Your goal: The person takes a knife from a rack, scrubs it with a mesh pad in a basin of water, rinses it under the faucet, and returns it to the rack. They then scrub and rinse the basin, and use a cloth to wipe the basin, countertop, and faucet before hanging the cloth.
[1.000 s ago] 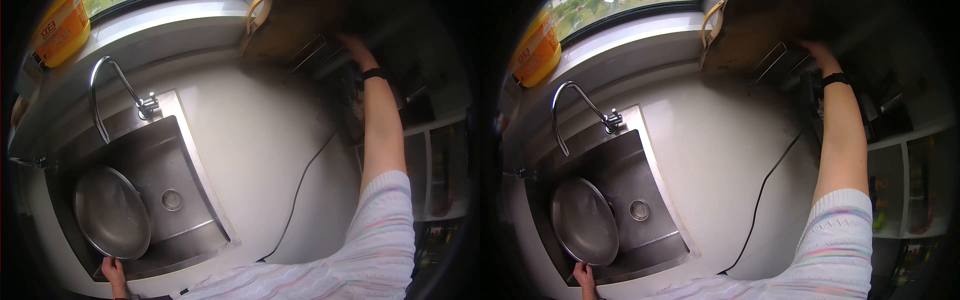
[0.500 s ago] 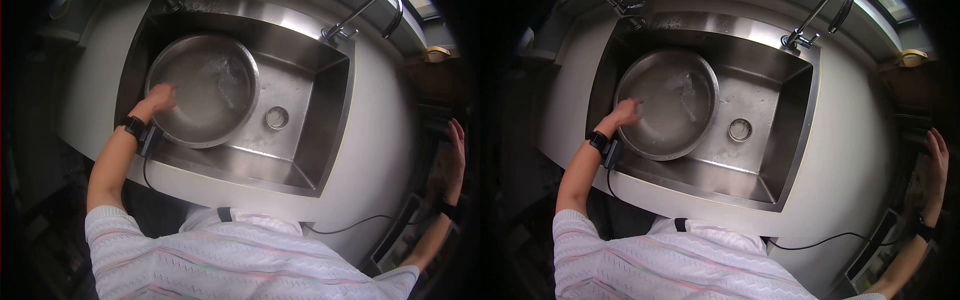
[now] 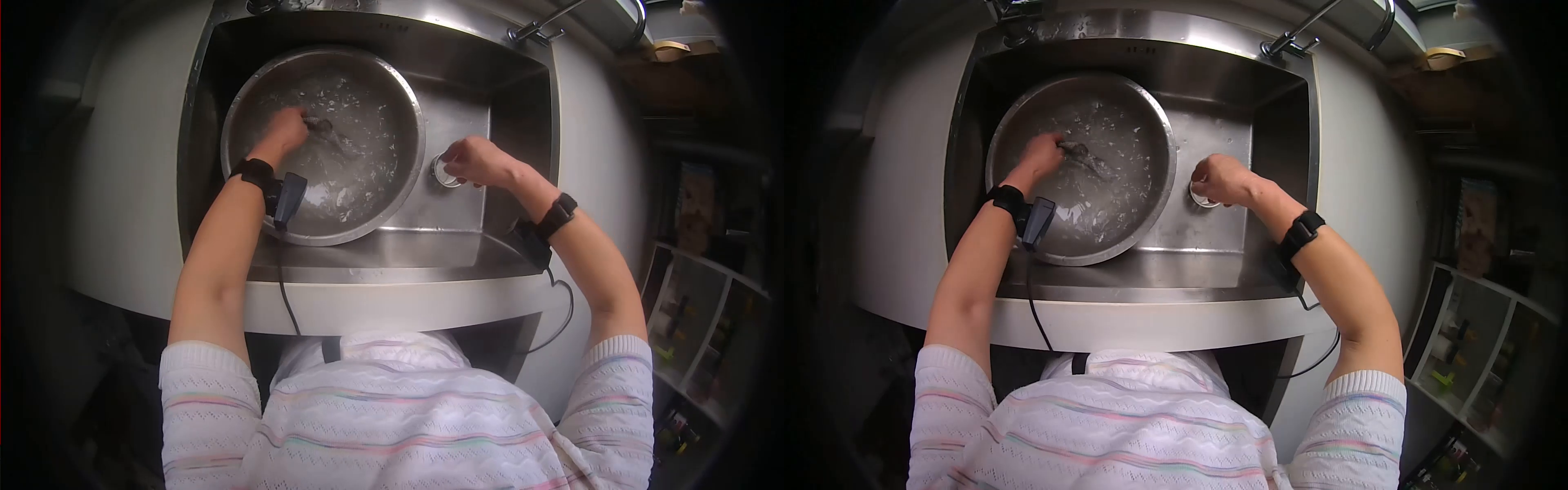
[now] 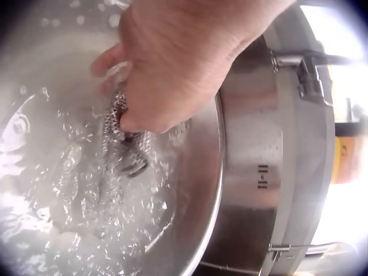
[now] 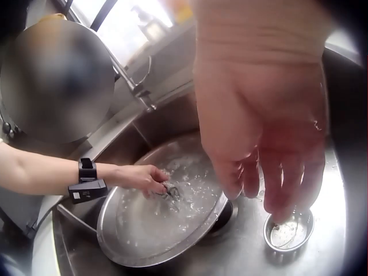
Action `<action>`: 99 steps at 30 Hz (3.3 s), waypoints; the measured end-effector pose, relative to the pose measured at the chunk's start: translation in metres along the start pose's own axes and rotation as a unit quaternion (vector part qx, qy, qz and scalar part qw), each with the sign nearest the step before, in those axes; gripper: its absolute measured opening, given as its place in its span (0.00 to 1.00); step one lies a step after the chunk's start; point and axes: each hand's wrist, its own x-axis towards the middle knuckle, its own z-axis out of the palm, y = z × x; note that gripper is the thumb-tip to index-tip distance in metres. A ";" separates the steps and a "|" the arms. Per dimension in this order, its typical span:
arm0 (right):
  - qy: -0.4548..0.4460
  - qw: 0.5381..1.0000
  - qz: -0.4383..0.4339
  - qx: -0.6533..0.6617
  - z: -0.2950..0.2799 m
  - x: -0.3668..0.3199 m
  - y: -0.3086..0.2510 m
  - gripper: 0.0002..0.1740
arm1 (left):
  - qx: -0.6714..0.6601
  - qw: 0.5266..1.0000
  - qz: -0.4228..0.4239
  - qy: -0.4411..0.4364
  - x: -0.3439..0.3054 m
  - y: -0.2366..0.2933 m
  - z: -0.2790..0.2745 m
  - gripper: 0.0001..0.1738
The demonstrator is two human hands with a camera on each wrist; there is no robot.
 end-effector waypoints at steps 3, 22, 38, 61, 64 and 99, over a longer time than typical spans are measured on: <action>0.060 0.977 -0.088 0.185 0.024 0.024 -0.048 0.20 | 0.007 0.991 -0.079 0.107 -0.008 -0.016 0.012 0.24; 0.274 0.890 -0.027 0.364 0.035 0.156 -0.123 0.18 | -0.073 0.949 -0.081 0.295 -0.083 -0.046 -0.028 0.35; 0.230 0.900 -0.370 0.010 0.109 0.189 -0.229 0.28 | -0.243 0.933 -0.104 0.244 -0.088 -0.053 -0.065 0.33; -0.131 0.941 -0.191 0.246 0.146 0.089 -0.237 0.29 | -0.760 0.622 -0.178 0.064 -0.154 -0.068 -0.002 0.43; -0.259 0.936 -0.214 0.101 0.141 0.055 -0.199 0.37 | -0.745 0.635 -0.177 0.102 -0.148 -0.070 -0.003 0.44; 0.020 0.864 -0.188 -0.466 0.106 0.132 -0.105 0.28 | -0.617 0.765 -0.182 0.020 -0.146 -0.080 0.004 0.27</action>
